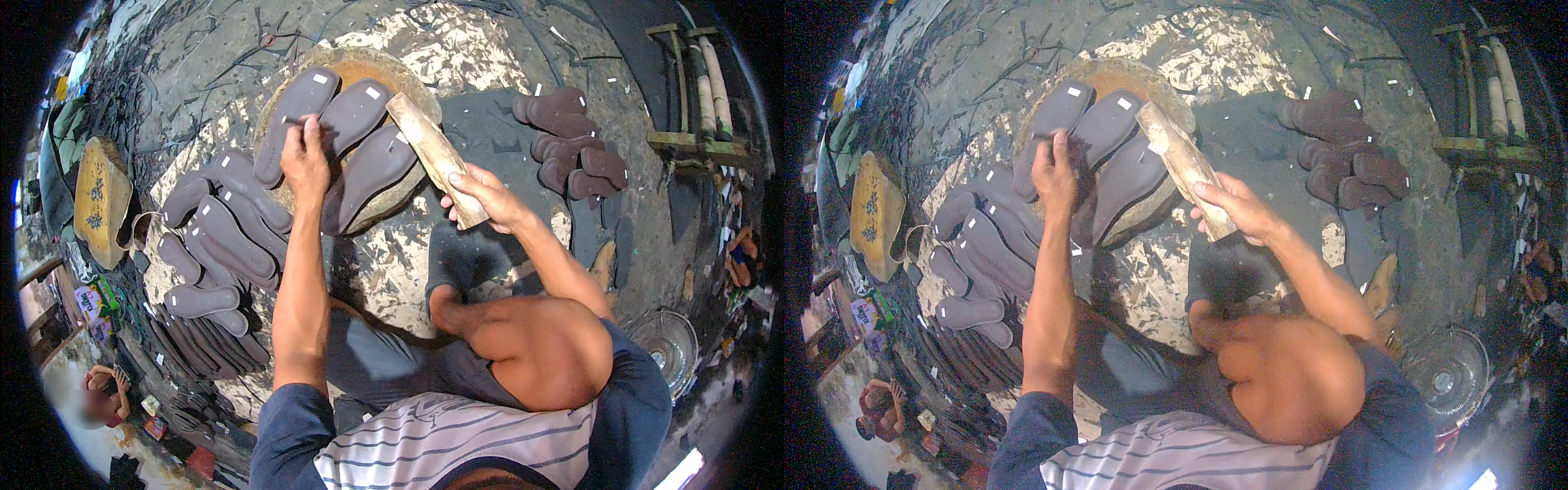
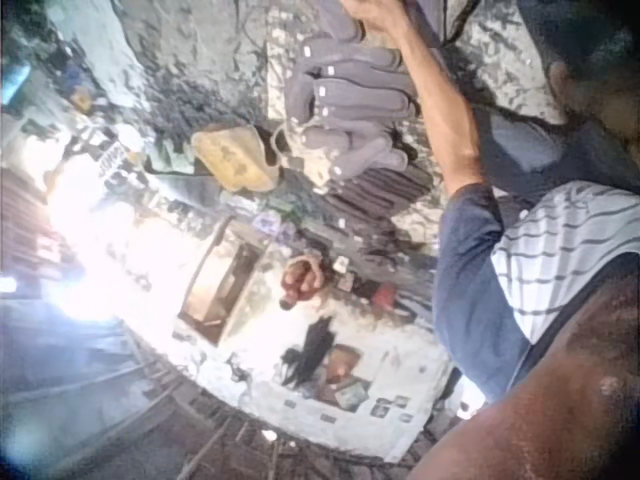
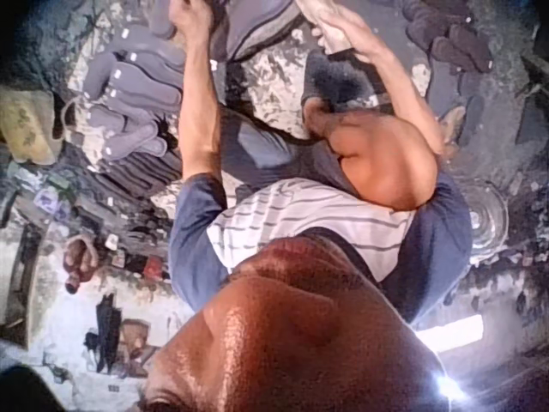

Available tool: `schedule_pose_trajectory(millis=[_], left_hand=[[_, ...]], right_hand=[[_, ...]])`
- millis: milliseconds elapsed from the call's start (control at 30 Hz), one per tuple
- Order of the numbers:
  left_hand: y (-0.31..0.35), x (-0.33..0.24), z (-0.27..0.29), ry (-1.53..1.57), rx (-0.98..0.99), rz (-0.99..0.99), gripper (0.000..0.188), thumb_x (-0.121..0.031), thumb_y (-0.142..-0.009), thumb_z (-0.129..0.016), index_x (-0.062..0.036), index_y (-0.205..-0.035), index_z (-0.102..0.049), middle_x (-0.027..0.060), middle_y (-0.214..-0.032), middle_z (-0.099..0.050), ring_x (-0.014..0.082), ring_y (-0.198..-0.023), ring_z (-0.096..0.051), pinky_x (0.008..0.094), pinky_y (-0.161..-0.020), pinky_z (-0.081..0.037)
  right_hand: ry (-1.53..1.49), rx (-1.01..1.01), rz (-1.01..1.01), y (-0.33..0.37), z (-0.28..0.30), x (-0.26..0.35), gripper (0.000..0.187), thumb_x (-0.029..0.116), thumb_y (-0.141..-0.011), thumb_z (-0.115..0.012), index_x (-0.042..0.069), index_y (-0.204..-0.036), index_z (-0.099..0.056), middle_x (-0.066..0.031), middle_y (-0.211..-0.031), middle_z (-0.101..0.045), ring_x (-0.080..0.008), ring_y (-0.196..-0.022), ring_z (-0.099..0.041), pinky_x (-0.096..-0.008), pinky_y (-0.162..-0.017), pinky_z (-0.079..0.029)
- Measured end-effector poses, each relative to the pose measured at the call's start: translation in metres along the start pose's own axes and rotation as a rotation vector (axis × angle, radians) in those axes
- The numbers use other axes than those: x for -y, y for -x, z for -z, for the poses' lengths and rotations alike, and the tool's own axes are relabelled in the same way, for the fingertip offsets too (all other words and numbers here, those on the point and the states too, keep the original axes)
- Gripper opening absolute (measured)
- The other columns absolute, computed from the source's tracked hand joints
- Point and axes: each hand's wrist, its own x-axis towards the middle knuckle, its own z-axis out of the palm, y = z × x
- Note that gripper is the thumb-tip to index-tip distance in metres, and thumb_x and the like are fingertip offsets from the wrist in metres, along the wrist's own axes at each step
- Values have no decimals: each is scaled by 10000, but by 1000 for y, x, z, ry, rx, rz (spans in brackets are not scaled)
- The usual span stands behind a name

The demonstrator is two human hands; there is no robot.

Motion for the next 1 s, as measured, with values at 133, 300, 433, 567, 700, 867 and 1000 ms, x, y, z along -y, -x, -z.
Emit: schedule_pose_trajectory(millis=[133,300,433,567,700,867,1000], left_hand=[[-22,-14,-29,-36,31,-132,269,-286,-1053,-607,-45,-1106,-715,99,-883,-743,147,-804,-691,309,-756,-536],[-27,-6,-38,58,91,4,254,-262,-1045,-623,-38,-1105,-725,67,-838,-755,119,-762,-696,299,-732,-548],[-26,-13,-43,64,125,43,259,-269,-1040,-631,-36,-1075,-738,73,-854,-760,130,-783,-709,305,-738,-547],[-26,-10,-47,-9,123,-99,233,-243,-1023,-641,-29,-1050,-728,126,-875,-741,245,-804,-722,360,-759,-545],[-18,0,-37,-65,41,-259,187,-198,-1007,-644,-21,-1010,-706,168,-915,-694,346,-829,-683,425,-769,-527],[-21,2,-55,-66,47,-453,137,-88,-916,-706,-23,-1036,-694,153,-1002,-700,343,-950,-658,436,-843,-529],[-17,13,-54,-196,116,-486,166,-56,-865,-689,-29,-1028,-678,172,-977,-651,383,-967,-612,474,-854,-502]], right_hand=[[22,-1,-50,-3,-1,1,474,421,-1031,-617,41,-1296,-514,-85,-926,-673,-154,-737,-691,-291,-632,-587],[47,-19,-55,-2,-1,4,450,423,-1035,-611,39,-1252,-521,-84,-912,-669,-151,-722,-686,-292,-628,-588],[24,-18,-48,2,-7,20,429,417,-1042,-601,44,-1241,-525,-79,-904,-665,-152,-712,-684,-306,-616,-594],[95,37,54,14,-30,86,392,409,-1040,-609,70,-1225,-543,-78,-900,-666,-162,-708,-691,-315,-604,-602],[344,-23,539,44,-98,196,406,398,-1035,-622,16,-1172,-622,-85,-938,-710,-138,-779,-707,-278,-688,-592],[667,-189,1343,0,-64,124,518,391,-982,-683,16,-1314,-548,-152,-1027,-711,-231,-934,-713,-363,-818,-568],[1000,6,455,-63,-30,80,535,358,-990,-684,29,-1363,-487,-119,-976,-683,-203,-813,-678,-367,-773,-570]])
